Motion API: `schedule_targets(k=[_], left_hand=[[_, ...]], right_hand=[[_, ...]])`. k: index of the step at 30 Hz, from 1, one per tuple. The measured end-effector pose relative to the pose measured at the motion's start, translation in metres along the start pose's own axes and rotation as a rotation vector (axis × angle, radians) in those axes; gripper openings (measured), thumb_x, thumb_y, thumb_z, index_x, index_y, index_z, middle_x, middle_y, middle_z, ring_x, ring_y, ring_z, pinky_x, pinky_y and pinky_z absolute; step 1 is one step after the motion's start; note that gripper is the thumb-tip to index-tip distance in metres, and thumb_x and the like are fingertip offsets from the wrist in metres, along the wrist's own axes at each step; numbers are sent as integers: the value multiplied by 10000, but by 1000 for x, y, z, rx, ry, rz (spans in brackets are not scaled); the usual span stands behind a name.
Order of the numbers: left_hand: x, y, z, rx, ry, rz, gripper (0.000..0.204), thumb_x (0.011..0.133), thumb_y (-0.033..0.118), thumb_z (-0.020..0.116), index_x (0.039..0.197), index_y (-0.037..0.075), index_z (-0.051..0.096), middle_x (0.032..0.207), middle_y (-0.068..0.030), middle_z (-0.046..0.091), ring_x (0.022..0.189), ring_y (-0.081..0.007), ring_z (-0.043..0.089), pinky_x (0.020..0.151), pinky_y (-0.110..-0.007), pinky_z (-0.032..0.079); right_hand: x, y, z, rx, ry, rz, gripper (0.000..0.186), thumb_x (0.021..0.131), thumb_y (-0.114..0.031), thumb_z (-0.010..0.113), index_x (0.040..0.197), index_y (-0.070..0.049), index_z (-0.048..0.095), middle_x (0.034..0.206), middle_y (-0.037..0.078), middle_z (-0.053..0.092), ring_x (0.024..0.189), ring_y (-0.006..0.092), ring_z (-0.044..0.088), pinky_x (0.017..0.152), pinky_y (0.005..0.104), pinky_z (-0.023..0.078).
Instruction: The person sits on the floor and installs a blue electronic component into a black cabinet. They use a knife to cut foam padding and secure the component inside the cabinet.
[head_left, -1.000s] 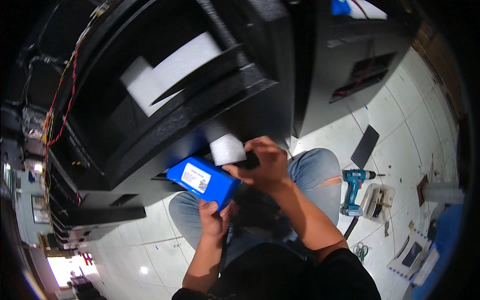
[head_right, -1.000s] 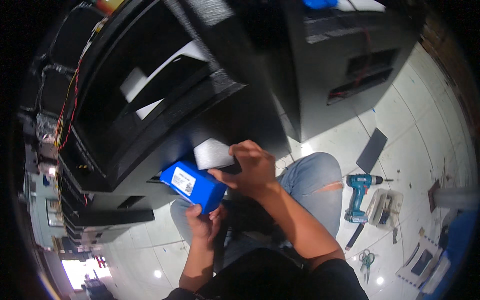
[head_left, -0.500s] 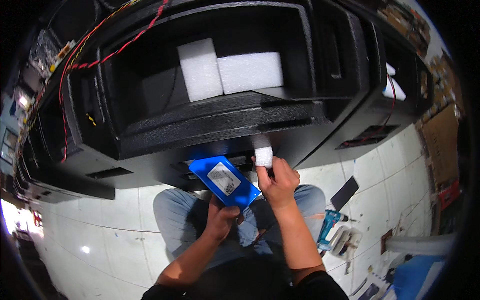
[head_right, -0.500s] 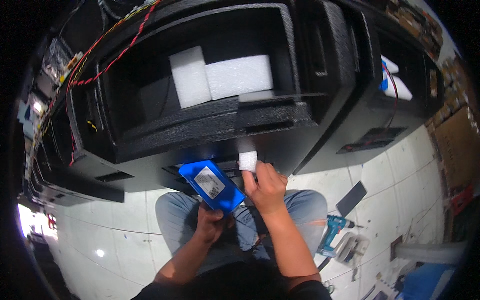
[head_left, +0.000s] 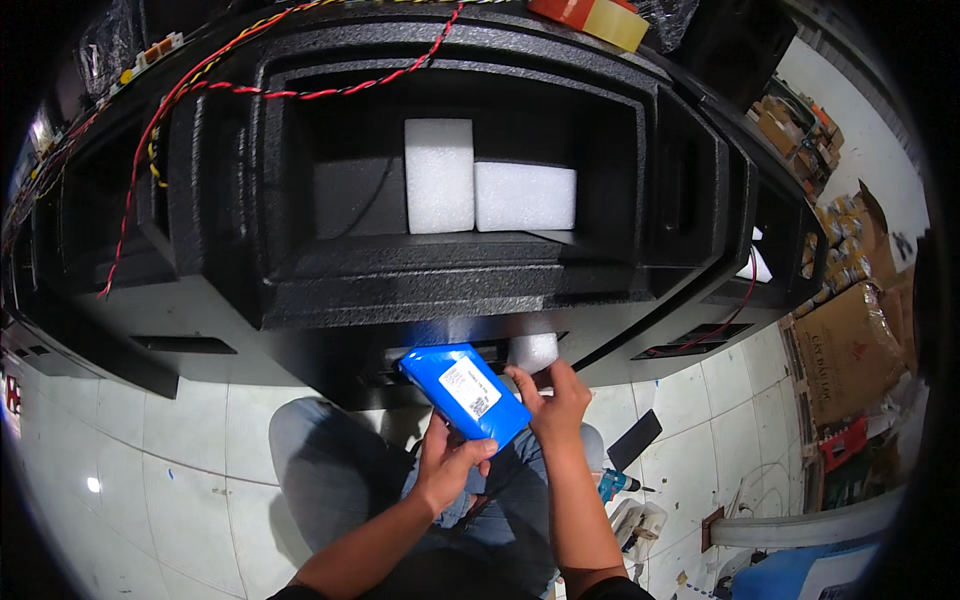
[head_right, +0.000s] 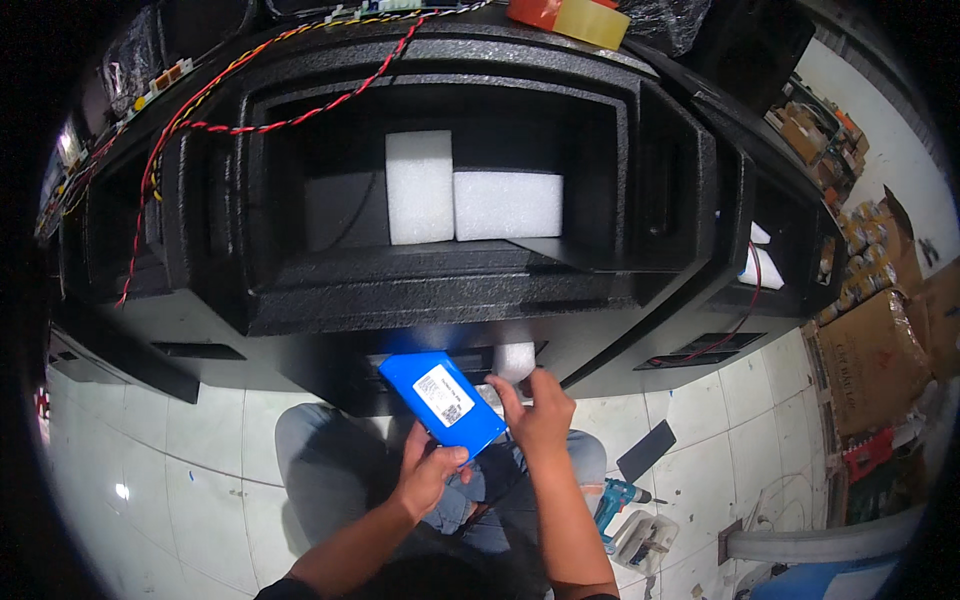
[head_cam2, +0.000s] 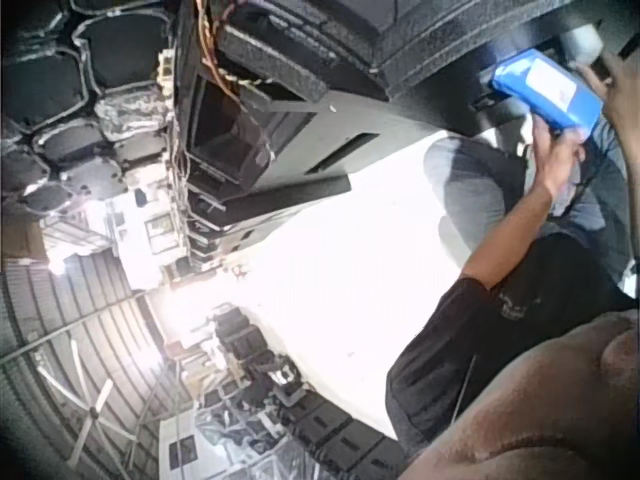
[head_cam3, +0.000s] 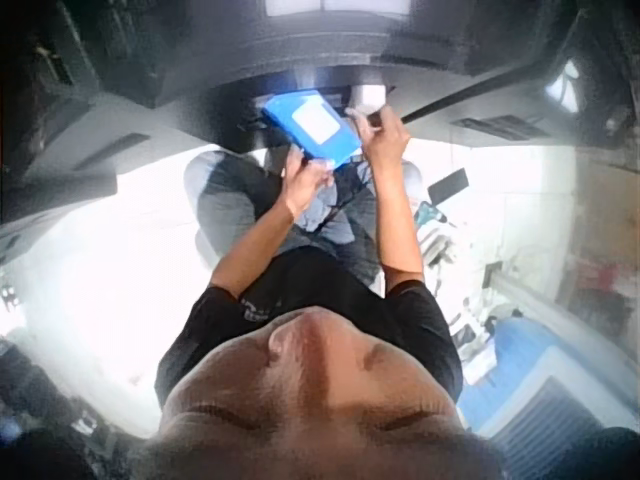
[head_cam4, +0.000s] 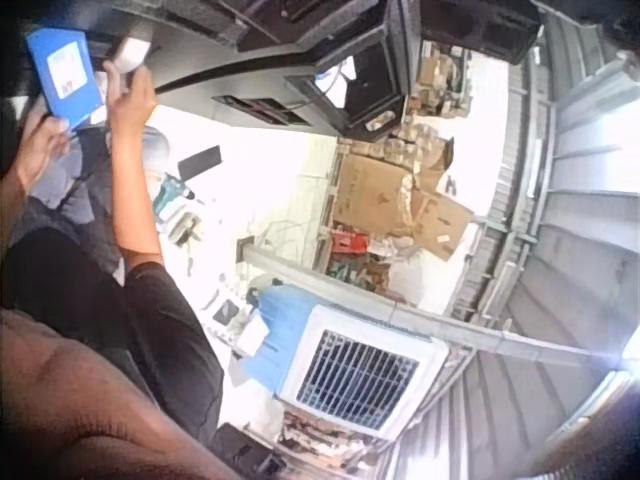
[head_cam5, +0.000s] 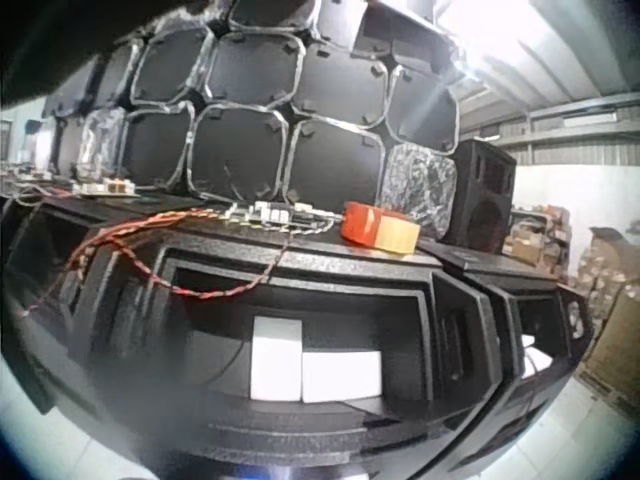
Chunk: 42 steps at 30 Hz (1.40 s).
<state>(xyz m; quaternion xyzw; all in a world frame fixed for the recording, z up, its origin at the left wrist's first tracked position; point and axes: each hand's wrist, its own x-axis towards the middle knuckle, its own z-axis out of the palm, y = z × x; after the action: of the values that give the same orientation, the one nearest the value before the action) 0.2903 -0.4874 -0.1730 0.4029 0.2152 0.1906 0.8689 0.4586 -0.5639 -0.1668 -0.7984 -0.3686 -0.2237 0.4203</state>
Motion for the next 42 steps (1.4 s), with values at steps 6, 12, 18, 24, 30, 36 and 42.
schedule_targets(k=[6,12,18,24,30,36,42], left_hand=[[-1,0,-2,2,30,-36,656,751,134,705,1356,60,464,1082,-108,614,828,-200,619,553,-352,525],[0,1,0,-89,4,-57,657,747,37,735,1328,57,428,1085,-120,613,800,-205,651,541,-336,552],[9,-7,-4,-106,54,-71,711,746,57,759,1373,74,424,1128,-124,611,868,-228,663,518,-365,563],[10,-8,5,-57,88,-99,709,756,91,765,1385,37,441,1092,-167,646,836,-288,711,516,-393,580],[16,-7,11,8,74,-72,715,798,67,841,1370,22,413,1137,-123,629,886,-215,689,550,-328,580],[18,-4,11,132,17,-174,686,822,148,860,1365,37,457,1074,-88,657,842,-161,678,561,-288,556],[15,15,1,176,-45,-288,448,938,226,766,1293,54,555,1031,-64,689,769,-132,662,580,-277,536]], right_hand=[[3,11,-1,-63,-49,43,195,802,-109,855,887,-25,701,732,135,682,606,260,694,552,348,518],[1,21,1,86,-54,155,334,800,-174,859,676,-26,587,648,131,624,567,315,637,507,383,474],[-7,9,-8,193,-80,345,219,853,-150,831,746,13,730,610,80,663,548,176,649,557,285,503],[-70,-4,-28,857,-16,530,430,868,-264,837,1094,73,696,1014,166,697,877,213,698,716,315,587],[-75,-26,-34,711,-101,321,891,689,-226,948,1426,13,507,1400,194,519,1237,292,593,889,386,617],[-77,-19,-13,696,-14,374,862,724,-171,928,1410,56,458,1425,263,523,1238,346,619,950,415,604],[-71,-18,-20,537,-24,268,749,721,-154,922,1335,62,550,1384,290,570,1202,370,646,956,419,596]])
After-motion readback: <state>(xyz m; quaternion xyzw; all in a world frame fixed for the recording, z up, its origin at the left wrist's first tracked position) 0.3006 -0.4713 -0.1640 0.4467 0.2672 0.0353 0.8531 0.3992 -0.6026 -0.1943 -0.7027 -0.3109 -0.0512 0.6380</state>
